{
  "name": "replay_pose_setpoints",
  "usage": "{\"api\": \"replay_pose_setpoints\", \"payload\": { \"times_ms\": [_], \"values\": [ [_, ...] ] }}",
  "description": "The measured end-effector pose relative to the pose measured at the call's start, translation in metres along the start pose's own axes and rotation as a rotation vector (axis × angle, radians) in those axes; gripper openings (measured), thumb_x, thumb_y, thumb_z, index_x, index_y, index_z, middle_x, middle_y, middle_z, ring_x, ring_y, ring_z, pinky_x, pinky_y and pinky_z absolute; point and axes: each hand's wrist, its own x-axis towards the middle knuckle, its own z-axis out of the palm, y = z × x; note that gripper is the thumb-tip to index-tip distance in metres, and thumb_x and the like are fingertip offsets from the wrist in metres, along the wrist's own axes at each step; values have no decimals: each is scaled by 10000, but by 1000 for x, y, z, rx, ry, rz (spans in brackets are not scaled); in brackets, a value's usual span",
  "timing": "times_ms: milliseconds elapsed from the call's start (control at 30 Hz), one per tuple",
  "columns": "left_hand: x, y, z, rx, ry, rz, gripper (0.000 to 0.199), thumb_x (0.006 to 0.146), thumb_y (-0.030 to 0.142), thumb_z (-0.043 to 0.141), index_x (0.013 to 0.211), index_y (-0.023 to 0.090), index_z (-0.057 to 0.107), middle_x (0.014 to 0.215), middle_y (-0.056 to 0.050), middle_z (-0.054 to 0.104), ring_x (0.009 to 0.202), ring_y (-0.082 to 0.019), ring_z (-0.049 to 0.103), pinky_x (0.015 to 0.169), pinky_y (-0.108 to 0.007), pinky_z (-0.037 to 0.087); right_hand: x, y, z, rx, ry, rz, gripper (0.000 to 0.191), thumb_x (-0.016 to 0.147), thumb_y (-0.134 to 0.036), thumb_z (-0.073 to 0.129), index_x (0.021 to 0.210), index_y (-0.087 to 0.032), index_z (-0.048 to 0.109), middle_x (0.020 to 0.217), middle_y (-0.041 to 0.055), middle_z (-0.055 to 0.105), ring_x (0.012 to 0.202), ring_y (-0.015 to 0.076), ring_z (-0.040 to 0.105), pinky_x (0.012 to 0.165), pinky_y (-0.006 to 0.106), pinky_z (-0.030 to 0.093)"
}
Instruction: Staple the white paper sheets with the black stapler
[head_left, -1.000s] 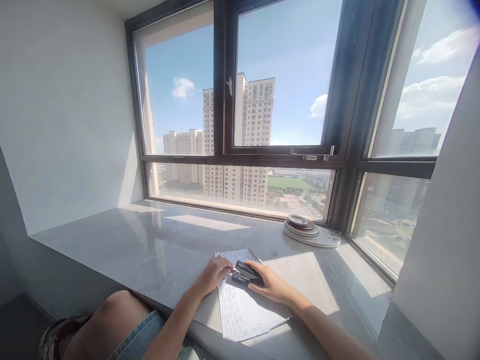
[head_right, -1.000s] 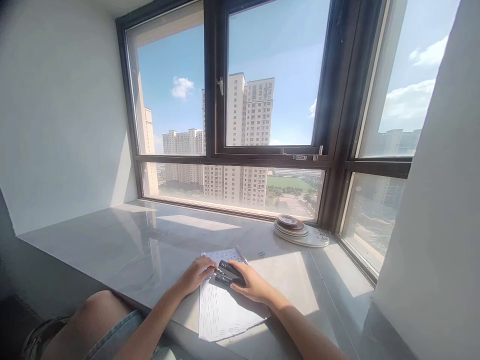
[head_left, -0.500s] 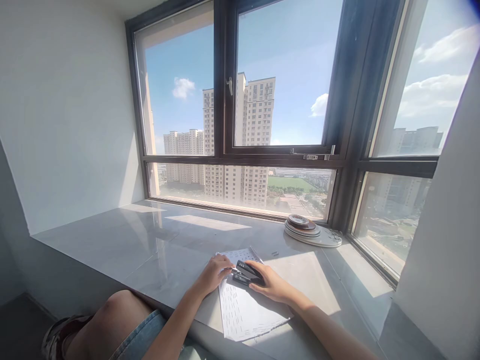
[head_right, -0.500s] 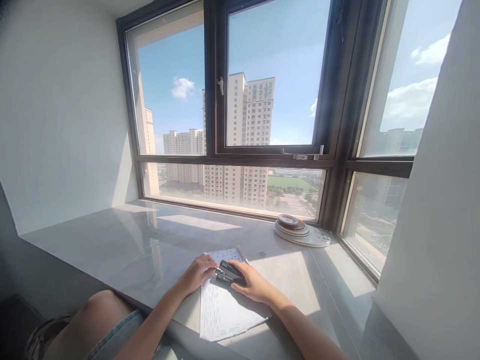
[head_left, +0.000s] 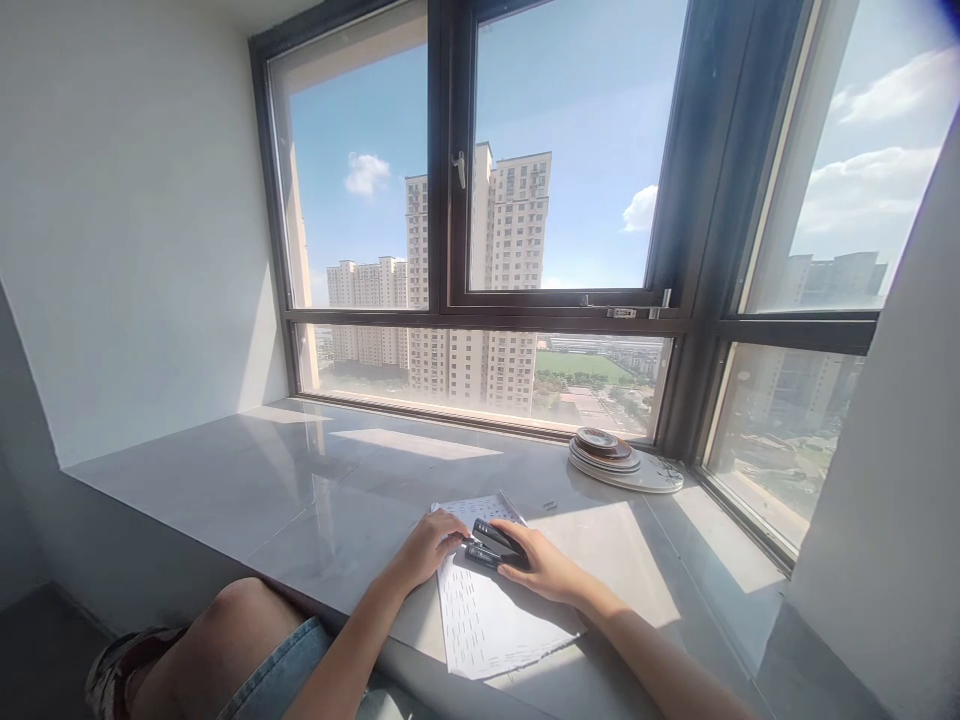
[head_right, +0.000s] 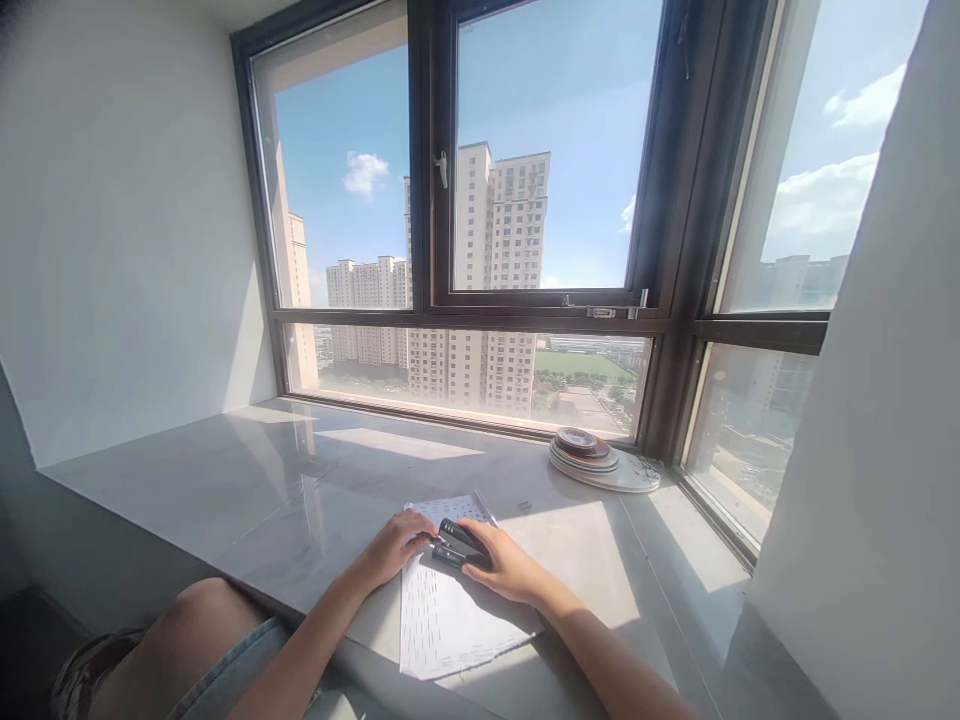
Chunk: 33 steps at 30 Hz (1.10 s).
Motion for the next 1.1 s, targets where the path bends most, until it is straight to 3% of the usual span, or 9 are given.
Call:
{"api": "replay_pose_setpoints", "payload": {
  "times_ms": [1100],
  "values": [
    [-1,6,1,3,-11,-54,183,961,220,555,1067,256,700,1067,-49,727,1035,-230,634,984,-376,459,0,-1,0,1,8,8,640,861,-309,681,1473,-236,512,1462,105,581,1305,306,572,1132,477,442]
  ]
}}
